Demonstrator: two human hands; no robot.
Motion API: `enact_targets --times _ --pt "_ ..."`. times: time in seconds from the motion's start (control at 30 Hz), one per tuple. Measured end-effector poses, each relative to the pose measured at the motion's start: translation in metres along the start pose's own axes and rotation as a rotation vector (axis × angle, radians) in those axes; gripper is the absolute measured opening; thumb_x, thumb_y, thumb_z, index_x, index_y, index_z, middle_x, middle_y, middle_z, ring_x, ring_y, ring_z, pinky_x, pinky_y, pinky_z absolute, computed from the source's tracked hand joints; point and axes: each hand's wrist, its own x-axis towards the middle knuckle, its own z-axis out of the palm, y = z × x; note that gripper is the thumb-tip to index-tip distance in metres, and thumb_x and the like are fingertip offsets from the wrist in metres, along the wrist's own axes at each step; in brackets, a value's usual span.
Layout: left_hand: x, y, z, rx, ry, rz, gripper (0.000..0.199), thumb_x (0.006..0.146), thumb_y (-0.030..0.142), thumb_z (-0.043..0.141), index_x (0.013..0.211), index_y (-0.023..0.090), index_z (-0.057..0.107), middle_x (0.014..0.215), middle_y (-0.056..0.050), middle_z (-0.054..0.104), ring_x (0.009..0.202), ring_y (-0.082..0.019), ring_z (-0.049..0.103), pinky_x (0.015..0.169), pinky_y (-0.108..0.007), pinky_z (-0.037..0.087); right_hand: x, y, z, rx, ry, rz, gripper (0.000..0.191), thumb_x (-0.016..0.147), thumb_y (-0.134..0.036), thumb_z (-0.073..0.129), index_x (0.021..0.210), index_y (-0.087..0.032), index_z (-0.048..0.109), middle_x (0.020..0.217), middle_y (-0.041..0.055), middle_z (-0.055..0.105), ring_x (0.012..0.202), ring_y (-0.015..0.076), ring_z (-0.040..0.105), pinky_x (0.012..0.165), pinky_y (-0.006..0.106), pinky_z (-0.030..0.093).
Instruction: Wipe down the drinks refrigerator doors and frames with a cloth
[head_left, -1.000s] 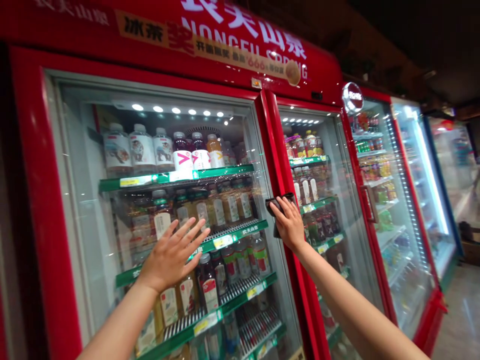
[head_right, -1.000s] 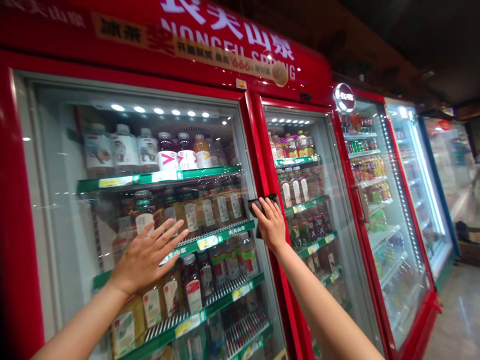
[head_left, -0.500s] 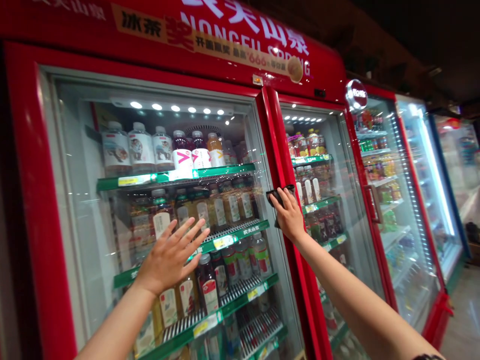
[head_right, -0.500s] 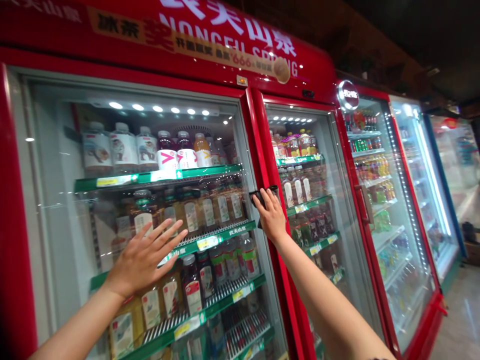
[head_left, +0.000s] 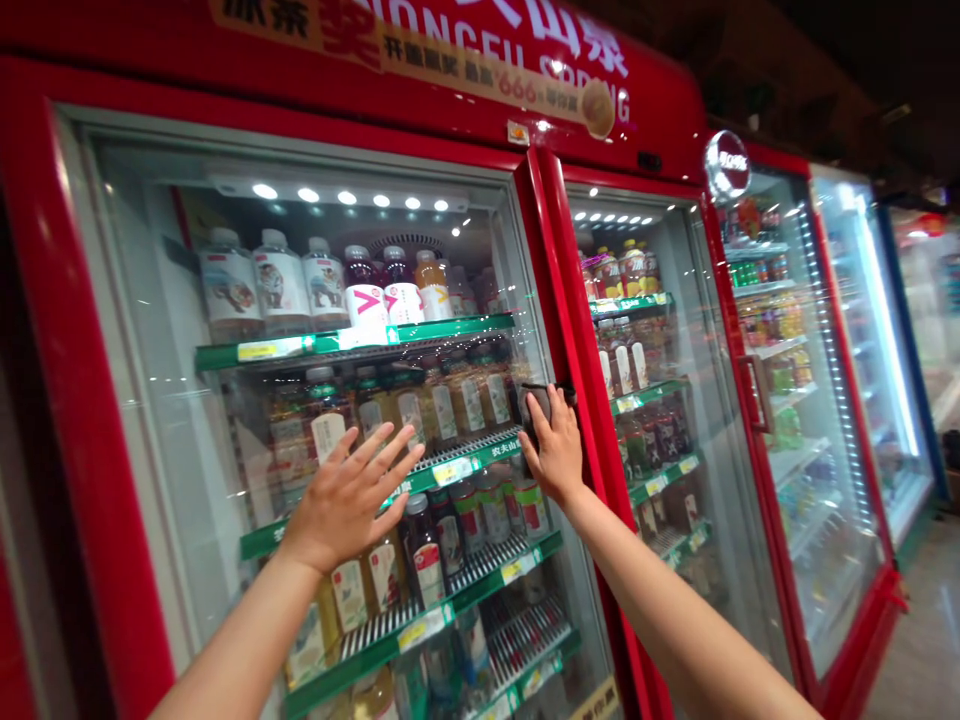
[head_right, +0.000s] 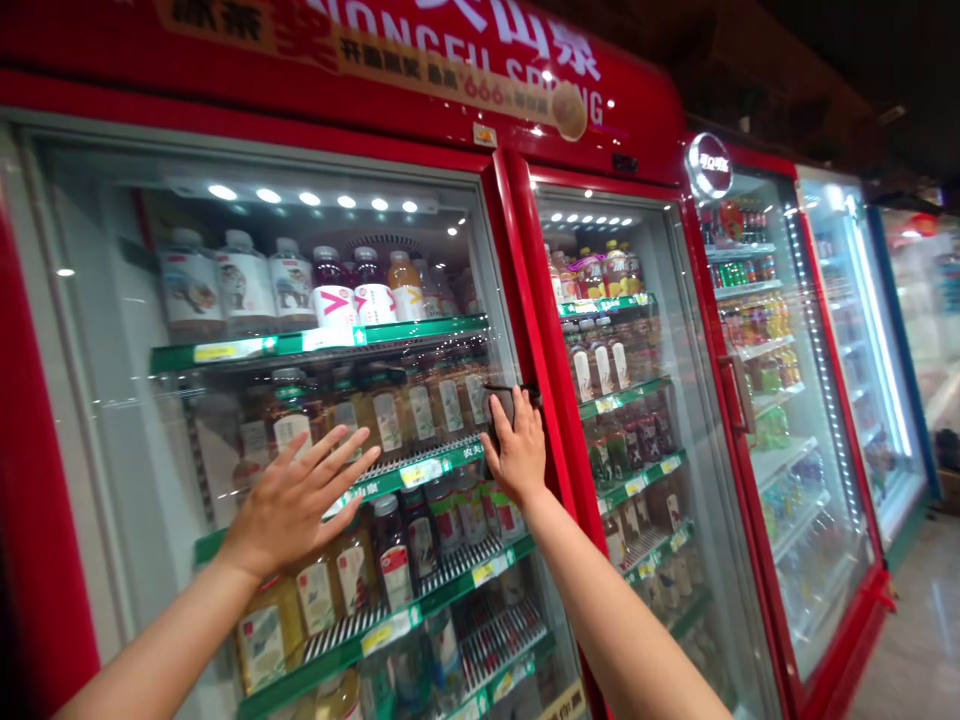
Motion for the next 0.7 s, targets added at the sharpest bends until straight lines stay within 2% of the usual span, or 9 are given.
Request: enact_targets --times 0.1,0.17,0.27,0.33,0.4,0.47,0.57,0.63,0.7 --pt "0.0 0.001 -0.001 -0.012 -0.013 -0.003 0.074 0.093 0.047 0.057 0.159 0.034 0.028 0.158 -0.003 0.046 0.146 -0.027 0.043 0.129 -0.05 0.014 -0.06 -0.001 0.003 -0.036 -0.023 0.028 0.073 0.097 -0.033 0.055 0.162 -0.031 0.021 0.17 0.0123 0.014 0.155 0.0365 0.02 0.117 0.063 0.033" --pt "0.0 0.002 -0.001 -0.016 -0.016 -0.008 0.075 0.092 0.046 0.058 0.16 0.034 0.026 0.158 -0.003 0.046 0.146 -0.027 0.043 0.129 -0.05 0.015 -0.078 0.003 0.003 -0.032 -0.02 0.027 0.073 0.097 -0.027 0.053 0.162 -0.034 0.02 0.17 0.011 0.016 0.154 0.036 0.023 0.116 0.063 0.034" --pt "0.001 0.002 -0.002 -0.011 -0.015 -0.011 0.076 0.092 0.045 0.059 0.16 0.034 0.025 0.158 -0.003 0.045 0.147 -0.027 0.042 0.129 -0.05 0.014 -0.058 0.004 0.006 -0.007 0.01 0.048 0.07 0.097 -0.022 0.05 0.161 -0.036 0.025 0.168 0.0106 0.023 0.154 0.0346 0.025 0.116 0.062 0.033" --pt "0.001 0.003 -0.001 -0.011 -0.013 -0.01 0.077 0.092 0.044 0.059 0.16 0.034 0.025 0.159 -0.002 0.045 0.147 -0.027 0.042 0.129 -0.05 0.014 -0.034 -0.001 0.009 0.006 0.038 0.082 0.066 0.098 -0.023 0.049 0.16 -0.035 0.028 0.167 0.0115 0.025 0.154 0.0338 0.024 0.117 0.063 0.032" --pt "0.001 0.002 -0.001 -0.016 -0.013 -0.009 0.077 0.092 0.044 0.059 0.16 0.035 0.024 0.159 -0.002 0.044 0.146 -0.027 0.043 0.129 -0.05 0.015 -0.023 -0.007 0.009 0.012 0.033 0.08 0.064 0.099 -0.028 0.05 0.16 -0.032 0.029 0.168 0.0127 0.022 0.155 0.0335 0.021 0.117 0.062 0.032" --pt "0.001 0.002 -0.001 -0.019 -0.012 -0.009 0.078 0.093 0.045 0.058 0.161 0.035 0.021 0.16 -0.002 0.043 0.146 -0.027 0.043 0.129 -0.05 0.015 -0.035 -0.009 0.004 0.02 -0.045 -0.02 0.065 0.098 -0.032 0.054 0.159 -0.03 0.032 0.169 0.0133 0.02 0.155 0.0334 0.02 0.118 0.061 0.032" --pt "0.0 0.002 0.0 -0.017 -0.019 -0.011 0.079 0.093 0.046 0.057 0.161 0.036 0.018 0.161 -0.002 0.042 0.147 -0.028 0.042 0.128 -0.051 0.015 -0.068 0.003 -0.008 0.039 -0.186 -0.226 0.062 0.095 -0.029 0.058 0.155 -0.031 0.04 0.167 0.0112 0.025 0.154 0.0324 0.023 0.119 0.057 0.033" --pt "-0.001 0.003 0.0 -0.014 -0.025 -0.011 0.08 0.093 0.046 0.058 0.161 0.035 0.019 0.161 -0.003 0.042 0.147 -0.028 0.042 0.128 -0.052 0.015 -0.075 0.013 -0.011 0.046 -0.169 -0.226 0.06 0.096 -0.024 0.056 0.153 -0.032 0.043 0.167 0.0103 0.027 0.155 0.0321 0.022 0.119 0.057 0.034" --pt "-0.001 0.003 0.001 -0.015 -0.028 -0.012 0.08 0.092 0.045 0.059 0.161 0.035 0.02 0.161 -0.002 0.042 0.147 -0.028 0.041 0.128 -0.052 0.016 -0.06 0.016 -0.007 0.05 -0.083 -0.118 0.059 0.097 -0.021 0.053 0.154 -0.032 0.042 0.168 0.0105 0.026 0.155 0.0325 0.021 0.118 0.058 0.034"
